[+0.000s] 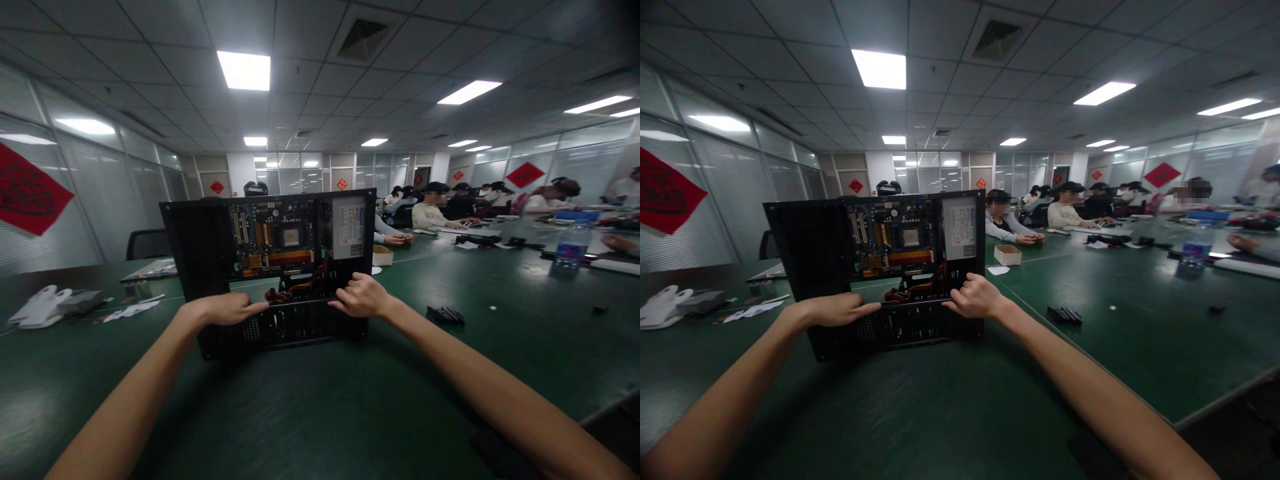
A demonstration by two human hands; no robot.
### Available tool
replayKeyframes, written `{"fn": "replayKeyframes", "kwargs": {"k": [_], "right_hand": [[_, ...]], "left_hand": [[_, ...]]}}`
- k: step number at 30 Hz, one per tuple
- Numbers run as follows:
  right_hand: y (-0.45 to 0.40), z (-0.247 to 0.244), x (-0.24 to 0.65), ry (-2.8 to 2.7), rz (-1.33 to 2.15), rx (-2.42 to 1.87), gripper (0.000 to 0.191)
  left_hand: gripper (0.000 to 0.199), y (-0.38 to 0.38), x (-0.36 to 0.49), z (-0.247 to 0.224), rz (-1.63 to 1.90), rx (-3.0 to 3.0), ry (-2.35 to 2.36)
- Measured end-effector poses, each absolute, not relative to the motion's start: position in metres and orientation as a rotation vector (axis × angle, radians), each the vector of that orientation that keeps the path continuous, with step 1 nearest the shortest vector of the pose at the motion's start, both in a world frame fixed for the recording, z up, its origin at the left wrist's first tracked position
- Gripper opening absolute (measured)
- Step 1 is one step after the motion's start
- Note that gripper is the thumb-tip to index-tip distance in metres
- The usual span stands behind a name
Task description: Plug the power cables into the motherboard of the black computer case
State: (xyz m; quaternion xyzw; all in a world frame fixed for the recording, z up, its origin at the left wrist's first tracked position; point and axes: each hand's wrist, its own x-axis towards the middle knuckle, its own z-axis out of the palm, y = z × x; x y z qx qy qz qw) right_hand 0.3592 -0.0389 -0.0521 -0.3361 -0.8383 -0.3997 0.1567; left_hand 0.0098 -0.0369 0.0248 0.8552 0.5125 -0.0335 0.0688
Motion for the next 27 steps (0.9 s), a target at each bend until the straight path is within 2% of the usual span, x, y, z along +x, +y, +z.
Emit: {"fn": "replayKeyframes", "kwargs": {"k": [2, 6, 12, 14, 18, 22, 27], "right_hand": [[-0.046, -0.044, 0.35, -2.475, -1.047, -1.1, 0.054], [-0.048, -0.019, 0.32, -2.433, -0.766, -1.443, 0.056], [-0.005, 0.002, 0.283, -2.677, 0.162, -1.631, 0.038], [0.009, -0.004, 0.28, -2.701, 0.326, -1.62, 0.035], [0.022, -0.02, 0.282, -2.694, 0.389, -1.614, 0.03], [0.022, -0.026, 0.282, -2.55, 0.389, -1.543, 0.03], [0.007, -0.014, 0.265, -2.174, 0.322, -1.297, 0.046]], "left_hand": [[0.067, -0.031, 0.008, 0.03, -0.118, 2.545, 1.51], [0.041, -0.007, 0.018, 0.037, -0.049, 2.681, 1.412], [0.045, 0.023, 0.049, 0.026, -0.094, 2.71, 1.326], [0.04, 0.024, 0.054, 0.02, -0.074, 2.705, 1.294], [0.029, 0.02, 0.049, 0.014, 0.012, 2.711, 1.186], [0.032, 0.014, 0.039, 0.024, 0.215, 2.719, 1.126], [0.031, -0.007, 0.035, 0.051, 0.601, 2.734, 1.042]]}}
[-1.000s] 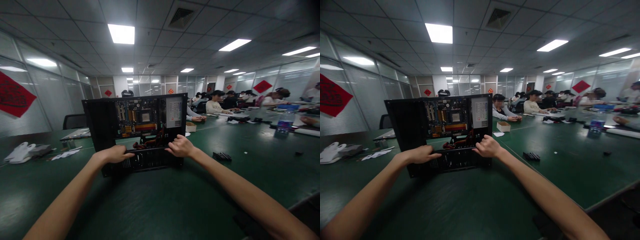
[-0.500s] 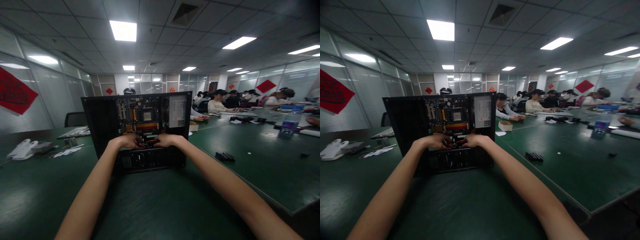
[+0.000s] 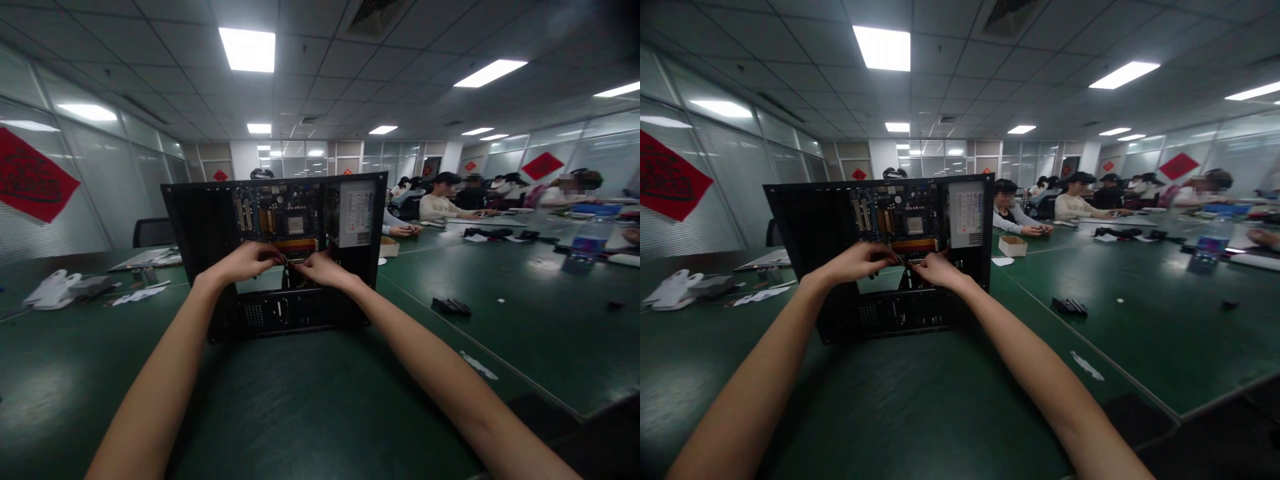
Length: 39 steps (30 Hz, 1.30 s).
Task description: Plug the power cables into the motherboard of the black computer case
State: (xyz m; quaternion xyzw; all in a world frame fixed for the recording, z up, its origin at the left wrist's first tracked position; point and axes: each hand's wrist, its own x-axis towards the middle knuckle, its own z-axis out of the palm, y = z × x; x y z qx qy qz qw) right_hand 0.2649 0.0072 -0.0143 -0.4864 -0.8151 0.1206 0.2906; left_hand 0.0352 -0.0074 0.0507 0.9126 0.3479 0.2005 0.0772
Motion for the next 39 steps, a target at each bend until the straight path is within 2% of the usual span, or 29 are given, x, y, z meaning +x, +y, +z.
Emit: {"fn": "replayKeyframes", "kwargs": {"k": [4, 7, 11, 13, 17, 20, 23, 26, 30, 35, 39], "right_hand": [[-0.004, 0.004, 0.253, -1.843, 0.249, -1.037, 0.046], [-0.009, 0.018, 0.256, -1.734, 0.441, -0.944, 0.046], [-0.022, 0.029, 0.265, -1.81, 0.518, -1.027, 0.047], [-0.032, 0.033, 0.27, -2.025, 0.507, -1.118, 0.047], [-0.055, 0.041, 0.282, -2.521, 0.32, -1.358, 0.036], [-0.071, 0.051, 0.288, -2.519, 0.135, -1.416, 0.035], [-0.087, 0.065, 0.291, -2.374, 0.073, -1.285, 0.035], [-0.099, 0.075, 0.291, -2.34, 0.181, -0.988, 0.033], [-0.105, 0.079, 0.291, -2.449, 0.443, -0.744, 0.03], [-0.109, 0.079, 0.291, -2.592, 0.586, -0.804, 0.037], [-0.114, 0.081, 0.297, -2.569, 0.656, -0.852, 0.038]], "left_hand": [[0.03, -0.027, 0.033, 0.069, 0.809, 2.768, 0.982], [0.032, -0.036, 0.032, 0.077, 0.907, 2.808, 0.995], [0.034, -0.044, 0.037, 0.079, 0.958, 2.833, 0.957], [0.034, -0.047, 0.042, 0.078, 0.97, 2.793, 0.9], [0.034, -0.055, 0.056, 0.075, 0.921, 2.659, 0.801], [0.035, -0.065, 0.065, 0.077, 0.845, 2.605, 0.738], [0.042, -0.079, 0.069, 0.081, 0.669, 2.537, 0.69], [0.048, -0.094, 0.069, 0.084, 0.505, 2.417, 0.658], [0.045, -0.108, 0.066, 0.088, 0.424, 2.341, 0.6], [0.036, -0.109, 0.061, 0.092, 0.31, 2.33, 0.587], [0.038, -0.1, 0.056, 0.093, 0.363, 2.456, 0.634]]}}
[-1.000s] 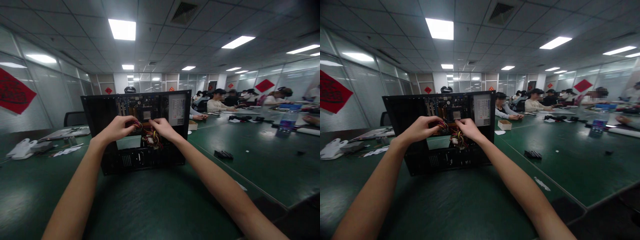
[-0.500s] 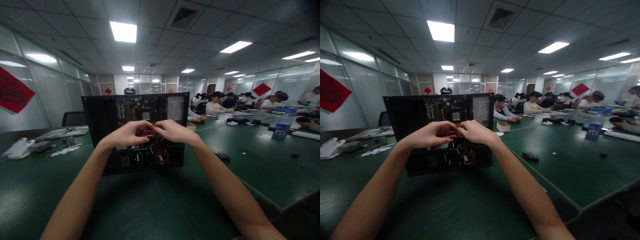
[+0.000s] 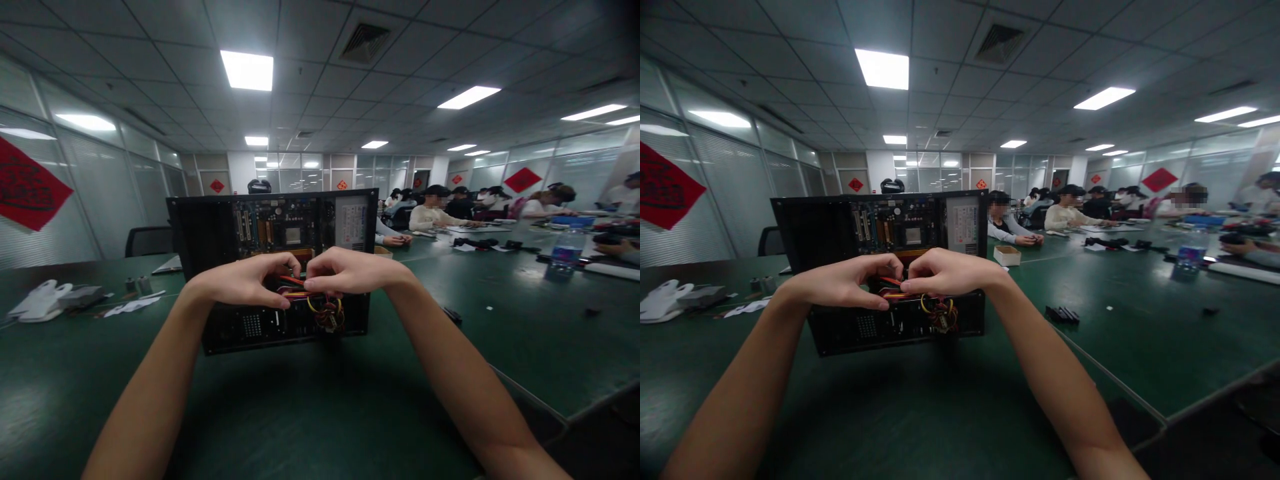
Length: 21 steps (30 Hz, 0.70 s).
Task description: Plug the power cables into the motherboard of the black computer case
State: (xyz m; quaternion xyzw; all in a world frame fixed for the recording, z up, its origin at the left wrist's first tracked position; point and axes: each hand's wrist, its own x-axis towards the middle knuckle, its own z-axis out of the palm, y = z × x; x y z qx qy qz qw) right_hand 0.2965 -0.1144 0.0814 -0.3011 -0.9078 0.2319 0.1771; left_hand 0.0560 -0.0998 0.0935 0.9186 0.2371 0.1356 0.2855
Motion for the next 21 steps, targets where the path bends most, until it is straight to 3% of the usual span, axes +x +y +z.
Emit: {"fn": "replayKeyframes", "kwargs": {"k": [6, 21], "right_hand": [[-0.119, 0.084, 0.298, -2.507, 0.842, -0.844, 0.033], [-0.14, 0.087, 0.287, -2.206, 0.805, -0.677, 0.04]], "left_hand": [[0.058, -0.108, 0.054, 0.099, 0.544, 2.56, 0.508], [0.053, -0.135, 0.061, 0.101, 0.966, 2.544, 0.452]]}}
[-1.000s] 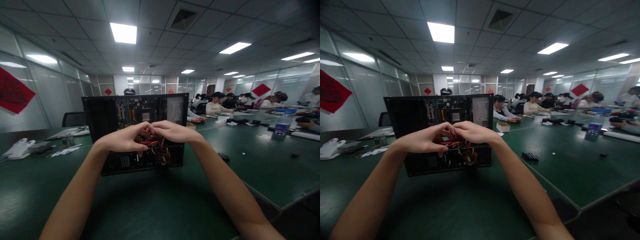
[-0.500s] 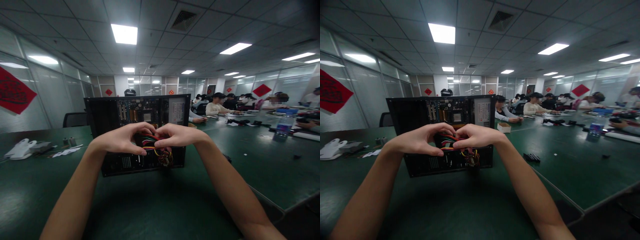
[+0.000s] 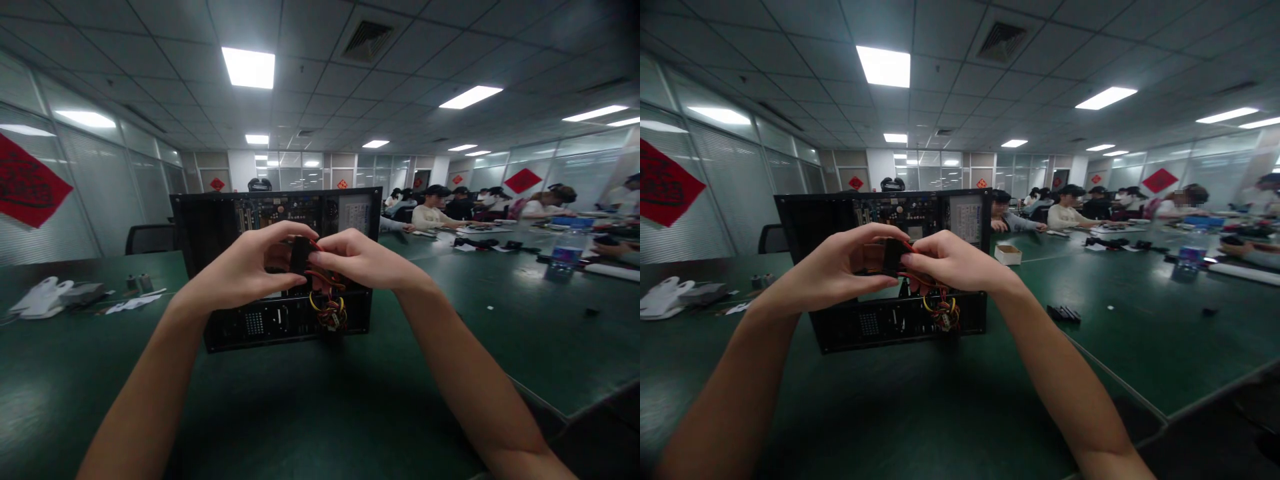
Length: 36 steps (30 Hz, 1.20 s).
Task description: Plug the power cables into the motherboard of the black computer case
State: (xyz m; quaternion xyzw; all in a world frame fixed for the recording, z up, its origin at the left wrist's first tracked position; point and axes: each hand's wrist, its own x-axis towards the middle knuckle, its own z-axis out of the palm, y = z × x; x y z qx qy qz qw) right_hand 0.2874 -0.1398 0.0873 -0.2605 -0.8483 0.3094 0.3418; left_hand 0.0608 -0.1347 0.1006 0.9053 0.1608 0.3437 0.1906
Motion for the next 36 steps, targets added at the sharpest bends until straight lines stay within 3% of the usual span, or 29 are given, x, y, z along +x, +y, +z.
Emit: {"fn": "replayKeyframes", "kwargs": {"k": [13, 21, 27, 36], "right_hand": [[-0.133, 0.085, 0.284, -1.992, 0.769, -0.676, 0.041], [-0.126, 0.08, 0.279, -1.958, 0.806, -0.668, 0.043], [-0.12, 0.079, 0.278, -1.878, 0.613, -0.678, 0.047], [-0.09, 0.071, 0.285, -1.883, 0.348, -0.727, 0.056]], "left_hand": [[0.061, -0.123, 0.065, 0.099, 1.053, 2.392, 0.39], [0.06, -0.121, 0.069, 0.091, 1.288, 2.692, 0.477], [0.043, -0.116, 0.079, 0.088, 1.716, 3.075, 0.591], [0.02, -0.089, 0.069, 0.079, 1.842, 3.422, 0.532]]}}
